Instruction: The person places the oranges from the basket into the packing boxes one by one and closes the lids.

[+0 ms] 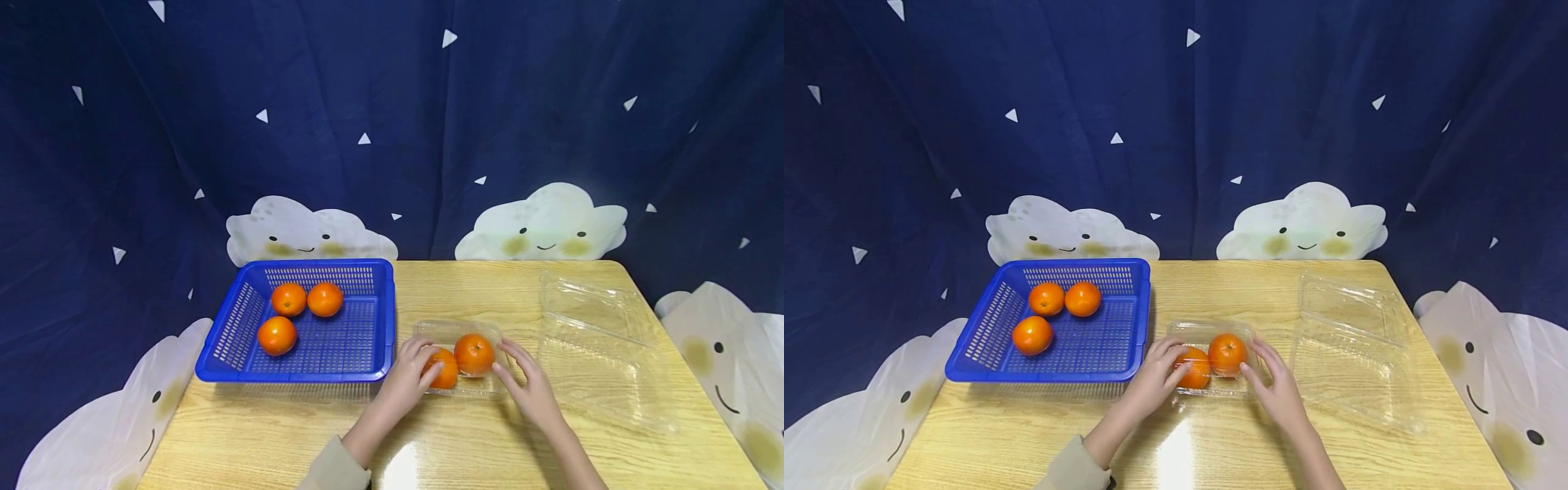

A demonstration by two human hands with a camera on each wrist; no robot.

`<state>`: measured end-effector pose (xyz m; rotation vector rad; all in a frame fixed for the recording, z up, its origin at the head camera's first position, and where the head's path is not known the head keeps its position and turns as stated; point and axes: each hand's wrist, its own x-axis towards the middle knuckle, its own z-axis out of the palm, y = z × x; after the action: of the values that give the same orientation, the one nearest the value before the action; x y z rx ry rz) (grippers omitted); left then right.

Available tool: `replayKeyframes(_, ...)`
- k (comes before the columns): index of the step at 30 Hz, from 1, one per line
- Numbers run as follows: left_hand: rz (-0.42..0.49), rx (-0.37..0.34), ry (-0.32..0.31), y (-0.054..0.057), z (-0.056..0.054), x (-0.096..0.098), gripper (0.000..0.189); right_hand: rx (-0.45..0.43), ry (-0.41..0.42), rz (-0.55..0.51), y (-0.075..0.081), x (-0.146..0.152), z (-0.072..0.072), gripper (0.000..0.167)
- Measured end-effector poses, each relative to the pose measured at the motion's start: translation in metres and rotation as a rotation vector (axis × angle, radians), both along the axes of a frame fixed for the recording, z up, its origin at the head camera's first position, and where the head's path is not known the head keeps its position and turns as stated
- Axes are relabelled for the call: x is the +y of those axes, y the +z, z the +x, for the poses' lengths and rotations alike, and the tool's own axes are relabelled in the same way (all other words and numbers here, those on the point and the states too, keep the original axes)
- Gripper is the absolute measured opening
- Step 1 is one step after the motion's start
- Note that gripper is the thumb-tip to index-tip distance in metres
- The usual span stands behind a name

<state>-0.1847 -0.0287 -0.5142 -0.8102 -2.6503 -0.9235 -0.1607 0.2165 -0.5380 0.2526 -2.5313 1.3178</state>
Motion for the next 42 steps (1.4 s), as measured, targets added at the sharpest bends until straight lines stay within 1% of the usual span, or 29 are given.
replayKeyframes(5,-0.009,0.069,-0.001,-0.01,0.003,-0.001,0.026,0.046,0.01,0.062,-0.007,-0.001,0.005,0.044)
replayKeyframes(9,0.006,0.11,-0.007,-0.018,0.004,-0.002,0.026,0.04,0.01,0.11,-0.01,-0.002,0.008,0.046)
replayKeyframes(17,0.023,0.13,-0.018,-0.03,0.009,-0.004,0.028,0.047,0.011,0.148,-0.021,-0.002,0.013,0.049)
replayKeyframes(22,0.06,0.156,-0.032,-0.037,0.01,-0.004,0.028,0.047,0.011,0.134,-0.023,-0.004,0.015,0.05)
replayKeyframes(28,0.072,0.166,-0.02,-0.042,0.011,-0.003,0.028,0.038,-0.003,0.085,-0.028,-0.006,0.017,0.05)
replayKeyframes(31,0.1,0.149,-0.018,-0.042,0.011,-0.003,0.027,0.031,-0.015,0.059,-0.028,-0.008,0.019,0.05)
replayKeyframes(35,0.188,0.088,-0.014,-0.042,0.011,-0.003,0.021,0.019,-0.015,0.021,-0.03,-0.009,0.019,0.048)
replayKeyframes(37,0.231,0.051,-0.016,-0.041,0.012,-0.004,0.025,0.015,-0.008,0.002,-0.03,-0.01,0.019,0.046)
replayKeyframes(39,0.253,0.013,-0.017,-0.041,0.012,-0.005,0.032,0.015,0.003,-0.016,-0.03,-0.01,0.02,0.042)
replayKeyframes(42,0.267,-0.048,-0.022,-0.042,0.014,-0.006,0.04,0.053,0.008,-0.047,-0.03,-0.011,0.019,0.038)
